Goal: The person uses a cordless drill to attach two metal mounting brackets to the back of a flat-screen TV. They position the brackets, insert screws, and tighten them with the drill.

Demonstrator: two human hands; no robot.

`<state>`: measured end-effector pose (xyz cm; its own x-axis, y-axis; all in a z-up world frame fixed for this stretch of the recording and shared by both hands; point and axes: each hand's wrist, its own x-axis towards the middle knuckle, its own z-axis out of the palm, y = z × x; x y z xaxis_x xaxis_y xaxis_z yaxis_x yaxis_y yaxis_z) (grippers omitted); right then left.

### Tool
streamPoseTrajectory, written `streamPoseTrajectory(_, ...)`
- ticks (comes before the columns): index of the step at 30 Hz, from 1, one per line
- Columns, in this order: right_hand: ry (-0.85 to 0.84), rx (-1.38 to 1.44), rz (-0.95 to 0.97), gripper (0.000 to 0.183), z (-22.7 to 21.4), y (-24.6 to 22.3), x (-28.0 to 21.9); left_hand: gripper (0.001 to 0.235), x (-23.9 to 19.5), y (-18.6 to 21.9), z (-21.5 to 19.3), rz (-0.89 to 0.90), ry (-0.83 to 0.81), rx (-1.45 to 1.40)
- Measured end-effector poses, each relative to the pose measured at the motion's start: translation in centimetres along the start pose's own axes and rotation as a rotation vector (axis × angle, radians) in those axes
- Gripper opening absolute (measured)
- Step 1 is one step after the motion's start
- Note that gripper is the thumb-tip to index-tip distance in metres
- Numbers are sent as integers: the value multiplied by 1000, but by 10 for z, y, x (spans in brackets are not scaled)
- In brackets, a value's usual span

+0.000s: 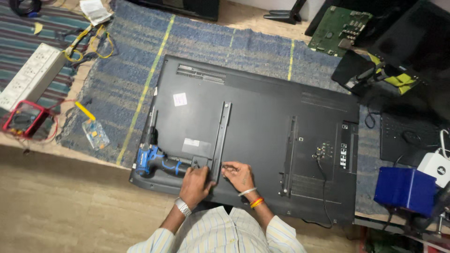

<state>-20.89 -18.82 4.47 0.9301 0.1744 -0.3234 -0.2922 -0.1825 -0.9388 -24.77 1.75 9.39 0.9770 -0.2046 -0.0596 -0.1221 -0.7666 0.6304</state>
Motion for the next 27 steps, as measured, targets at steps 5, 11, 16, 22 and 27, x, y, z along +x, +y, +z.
streamPoseTrajectory(5, 19, -97, 6, 18, 10, -1, -11, 15, -7, -7, 20, 43, 135, 134)
streamPoseTrajectory(11, -26, -105, -24, 17, 19, -7, -18, 13, -8, -13, 22, 73, 166, 89)
streamPoseTrajectory(16, 77, -390, -174, 16, 30, -25, -24, 12, -7, -20, 20, 88, 106, 75)
streamPoseTrajectory(22, 148, -683, -253, 18, 51, -45, -34, 14, -10, -26, 21, 94, 86, 52)
streamPoseTrajectory(27, 204, -721, -222, 18, 60, -44, -31, 14, -7, -31, 19, 135, 47, 53)
